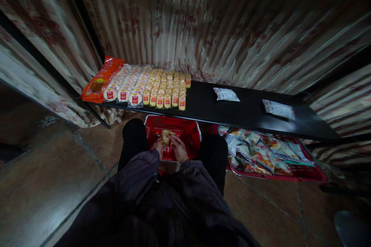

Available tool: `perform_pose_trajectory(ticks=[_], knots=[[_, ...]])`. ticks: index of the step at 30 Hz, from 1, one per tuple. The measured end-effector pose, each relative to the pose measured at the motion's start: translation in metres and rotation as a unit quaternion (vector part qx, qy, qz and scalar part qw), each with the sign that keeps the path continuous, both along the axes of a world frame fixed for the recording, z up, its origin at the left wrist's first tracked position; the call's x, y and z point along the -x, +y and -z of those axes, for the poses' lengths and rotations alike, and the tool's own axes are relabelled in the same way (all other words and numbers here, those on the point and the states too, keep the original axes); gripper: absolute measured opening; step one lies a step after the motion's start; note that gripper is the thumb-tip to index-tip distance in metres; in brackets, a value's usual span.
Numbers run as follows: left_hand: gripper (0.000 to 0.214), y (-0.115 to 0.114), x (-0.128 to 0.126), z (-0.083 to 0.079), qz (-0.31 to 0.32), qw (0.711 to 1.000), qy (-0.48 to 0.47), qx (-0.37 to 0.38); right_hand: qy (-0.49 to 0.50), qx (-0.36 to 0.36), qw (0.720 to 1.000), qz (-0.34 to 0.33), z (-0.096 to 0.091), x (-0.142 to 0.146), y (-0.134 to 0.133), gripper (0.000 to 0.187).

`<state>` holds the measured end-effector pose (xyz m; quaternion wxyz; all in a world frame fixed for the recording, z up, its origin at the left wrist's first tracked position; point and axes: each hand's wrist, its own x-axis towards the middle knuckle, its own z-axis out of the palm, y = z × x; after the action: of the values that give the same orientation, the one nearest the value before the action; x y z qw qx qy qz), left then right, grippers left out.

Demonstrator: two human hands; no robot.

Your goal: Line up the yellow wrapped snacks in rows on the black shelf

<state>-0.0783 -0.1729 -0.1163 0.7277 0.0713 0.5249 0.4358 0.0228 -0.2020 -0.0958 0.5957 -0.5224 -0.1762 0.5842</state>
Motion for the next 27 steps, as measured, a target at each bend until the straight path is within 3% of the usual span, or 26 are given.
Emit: perform_pose_trajectory(ticks=[5, 12, 16, 20, 27], knots=[[0.034, 0.003, -0.003, -0.008, 0.004, 0.998, 0.027, 0.063, -0.019, -0.003, 1.000, -0.004, 0.000, 0.000, 0.000, 0.034], [0.030, 0.000, -0.005, -0.010, 0.030, 0.997, 0.061, 0.039, -0.060, 0.012, 0.998, -0.002, 0.016, 0.000, 0.002, 0.042], [0.023, -0.001, -0.006, -0.007, 0.054, 0.984, 0.162, -0.053, -0.066, -0.001, 0.998, 0.000, 0.021, 0.000, 0.003, 0.042], [0.021, -0.001, -0.007, 0.000, 0.079, 0.944, 0.253, -0.194, -0.127, -0.030, 0.991, -0.020, 0.022, -0.001, 0.004, 0.039], [0.024, -0.003, -0.011, 0.011, 0.129, 0.878, 0.343, -0.309, -0.257, -0.042, 0.965, 0.027, 0.036, -0.009, 0.008, 0.043]])
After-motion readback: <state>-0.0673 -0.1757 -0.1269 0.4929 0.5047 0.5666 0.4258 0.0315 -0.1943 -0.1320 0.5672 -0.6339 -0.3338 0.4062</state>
